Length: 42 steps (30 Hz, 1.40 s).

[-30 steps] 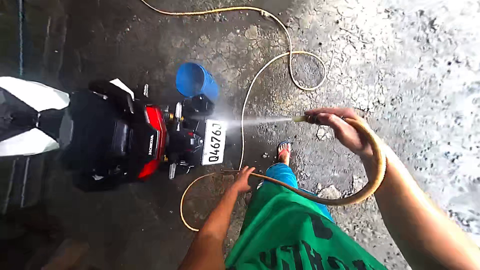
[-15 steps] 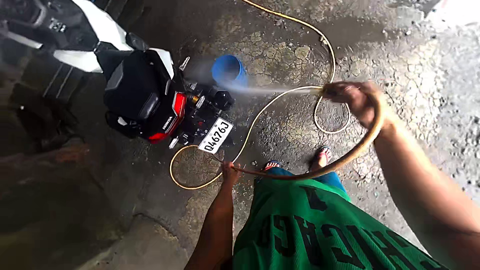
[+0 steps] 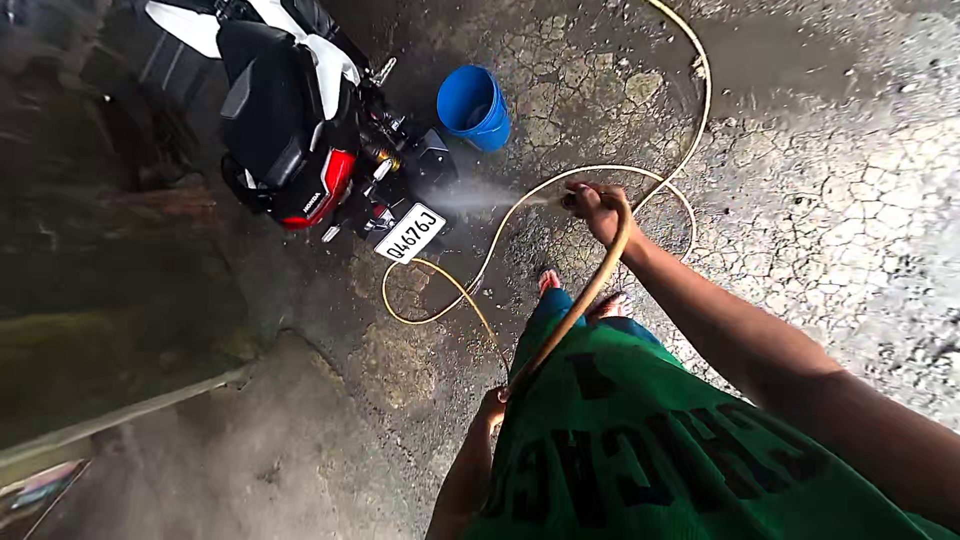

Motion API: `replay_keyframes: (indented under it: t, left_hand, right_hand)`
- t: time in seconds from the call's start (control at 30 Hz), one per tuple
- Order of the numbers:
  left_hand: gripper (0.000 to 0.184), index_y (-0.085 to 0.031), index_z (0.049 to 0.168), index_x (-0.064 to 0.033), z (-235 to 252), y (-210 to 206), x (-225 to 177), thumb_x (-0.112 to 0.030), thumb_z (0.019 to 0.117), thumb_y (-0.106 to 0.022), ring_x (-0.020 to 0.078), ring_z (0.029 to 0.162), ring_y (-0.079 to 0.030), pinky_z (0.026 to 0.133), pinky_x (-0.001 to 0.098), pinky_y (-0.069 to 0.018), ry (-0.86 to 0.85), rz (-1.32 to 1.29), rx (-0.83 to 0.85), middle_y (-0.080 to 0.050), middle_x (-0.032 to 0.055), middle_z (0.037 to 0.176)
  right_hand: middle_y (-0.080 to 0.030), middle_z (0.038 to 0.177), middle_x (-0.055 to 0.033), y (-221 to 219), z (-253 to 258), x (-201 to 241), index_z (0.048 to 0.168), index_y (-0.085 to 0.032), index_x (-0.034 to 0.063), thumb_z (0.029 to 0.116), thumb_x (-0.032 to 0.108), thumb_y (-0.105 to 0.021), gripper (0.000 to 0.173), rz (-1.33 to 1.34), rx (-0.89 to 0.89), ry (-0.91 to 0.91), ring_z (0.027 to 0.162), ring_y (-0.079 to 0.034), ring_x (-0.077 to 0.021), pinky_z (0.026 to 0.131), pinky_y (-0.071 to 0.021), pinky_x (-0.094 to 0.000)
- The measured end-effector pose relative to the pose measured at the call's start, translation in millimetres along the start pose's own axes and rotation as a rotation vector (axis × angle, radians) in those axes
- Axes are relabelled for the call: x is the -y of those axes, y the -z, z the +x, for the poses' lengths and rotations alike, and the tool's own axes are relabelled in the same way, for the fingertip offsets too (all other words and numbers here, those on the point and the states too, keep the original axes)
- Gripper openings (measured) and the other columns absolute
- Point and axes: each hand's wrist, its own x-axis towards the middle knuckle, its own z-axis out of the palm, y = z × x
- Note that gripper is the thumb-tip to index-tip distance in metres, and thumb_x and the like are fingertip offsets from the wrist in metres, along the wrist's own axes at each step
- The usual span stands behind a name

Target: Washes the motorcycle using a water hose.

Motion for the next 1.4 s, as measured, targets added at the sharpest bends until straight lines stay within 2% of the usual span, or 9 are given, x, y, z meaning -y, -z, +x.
replay_keyframes:
  t: [0.13, 0.27, 0.5, 0.63, 0.77, 0.87, 1.0, 1.17, 1.4]
  left_hand:
    - [0.042, -0.063, 0.137, -0.0028, 67.8, 11.5, 10.4, -0.013, 0.0967, -0.07, 0.0303, 0.128, -0.061, 0.113, 0.0485, -0.0459, 0.319, 0.055, -0.025, -0.064, 0.0197, 0.136]
    - [0.035, -0.065, 0.134, -0.0018, 127.9, 77.4, -24.3, -0.004, 0.099, -0.062, 0.0278, 0.13, -0.061, 0.113, 0.0449, -0.0467, 0.173, 0.048, -0.056, -0.063, 0.0174, 0.14]
    - [0.048, -0.05, 0.144, 0.0045, 208.6, 226.4, -159.1, -0.03, 0.1126, -0.039, 0.0323, 0.125, -0.06, 0.106, 0.0457, -0.0485, 0.083, -0.389, -0.565, -0.06, 0.0249, 0.139]
    - [0.046, -0.056, 0.135, 0.0059, 219.0, 317.8, -207.7, -0.03, 0.111, -0.041, 0.0288, 0.119, -0.065, 0.102, 0.0446, -0.0538, -0.204, -0.569, -0.845, -0.064, 0.0218, 0.133]
    - [0.036, -0.066, 0.122, 0.0073, 187.4, 381.9, -248.8, -0.019, 0.1085, -0.046, 0.0236, 0.109, -0.071, 0.098, 0.0402, -0.0571, -0.495, -0.183, -1.236, -0.072, 0.0196, 0.119]
    - [0.03, -0.072, 0.11, 0.0045, 160.7, 420.7, -272.6, -0.015, 0.1052, -0.05, 0.0244, 0.118, -0.066, 0.105, 0.0378, -0.052, -0.602, 0.192, -1.513, -0.07, 0.0189, 0.122]
    - [0.035, -0.074, 0.114, -0.0007, 158.6, 476.1, -287.3, -0.027, 0.1032, -0.054, 0.0346, 0.13, -0.057, 0.113, 0.0427, -0.0423, -0.319, 0.466, -1.629, -0.064, 0.0227, 0.132]
    - [0.083, -0.045, 0.155, -0.0151, 197.1, 519.0, -297.4, -0.07, 0.0936, -0.051, 0.0492, 0.156, -0.005, 0.121, 0.07, -0.0128, 0.113, 0.563, -1.391, -0.015, 0.0241, 0.17]
    - [0.081, -0.051, 0.15, -0.0109, 220.2, 530.1, -299.2, -0.072, 0.0981, -0.038, 0.0366, 0.157, -0.023, 0.125, 0.0552, -0.0235, 0.298, 0.503, -1.416, -0.03, 0.0155, 0.167]
  right_hand:
    - [-0.072, 0.103, -0.0153, 1.2, 42.4, -26.7, 0.12, -0.069, -0.0007, 0.1104, 0.024, -0.041, 0.039, 0.002, 0.035, -0.183, 0.09, -0.07, -0.019, 0.085, -0.0583, -0.041]
    - [-0.072, 0.111, -0.0174, 24.6, 86.6, -1.7, 0.123, -0.069, -0.0027, 0.1079, 0.02, -0.038, 0.041, -0.104, 0.086, 0.039, 0.097, -0.07, -0.0192, 0.09, -0.0574, -0.0396]
    - [-0.075, 0.112, -0.0089, -16.2, 174.5, 61.0, 0.123, -0.07, 0.002, 0.1038, 0.018, -0.039, 0.04, -0.142, 0.361, 0.311, 0.1, -0.071, -0.0103, 0.094, -0.0569, -0.0329]
    - [-0.076, 0.111, -0.0066, -46.3, 199.0, 85.5, 0.126, -0.071, 0.0081, 0.1034, 0.024, -0.041, 0.041, -0.331, 0.43, 0.381, 0.1, -0.071, -0.0126, 0.091, -0.0559, -0.0394]
    - [-0.074, 0.098, -0.0095, -66.2, 214.5, 75.2, 0.125, -0.07, 0.0057, 0.1029, 0.022, -0.039, 0.041, -0.321, 0.434, 0.373, 0.084, -0.07, -0.0168, 0.078, -0.057, -0.0423]
    - [-0.073, 0.091, -0.0066, -84.4, 213.9, 86.1, 0.128, -0.07, 0.0101, 0.1052, 0.02, -0.044, 0.036, -0.364, 0.498, 0.363, 0.071, -0.067, -0.0153, 0.066, -0.0571, -0.0398]
    - [-0.071, 0.09, -0.01, -96.0, 264.6, 82.4, 0.134, -0.066, 0.0087, 0.1069, 0.021, -0.041, 0.039, -0.324, 0.374, 0.345, 0.07, -0.066, -0.0189, 0.064, -0.0551, -0.0433]
    - [-0.07, 0.091, -0.0078, -122.7, 303.9, 75.9, 0.136, -0.063, 0.0068, 0.1027, 0.013, -0.05, 0.036, -0.316, 0.674, 0.46, 0.072, -0.066, -0.0168, 0.067, -0.0582, -0.0387]
    - [-0.07, 0.087, -0.0109, -124.3, 406.8, 75.3, 0.134, -0.064, 0.0068, 0.1051, 0.018, -0.046, 0.037, -0.278, 0.565, 0.336, 0.067, -0.065, -0.0201, 0.061, -0.0561, -0.0419]
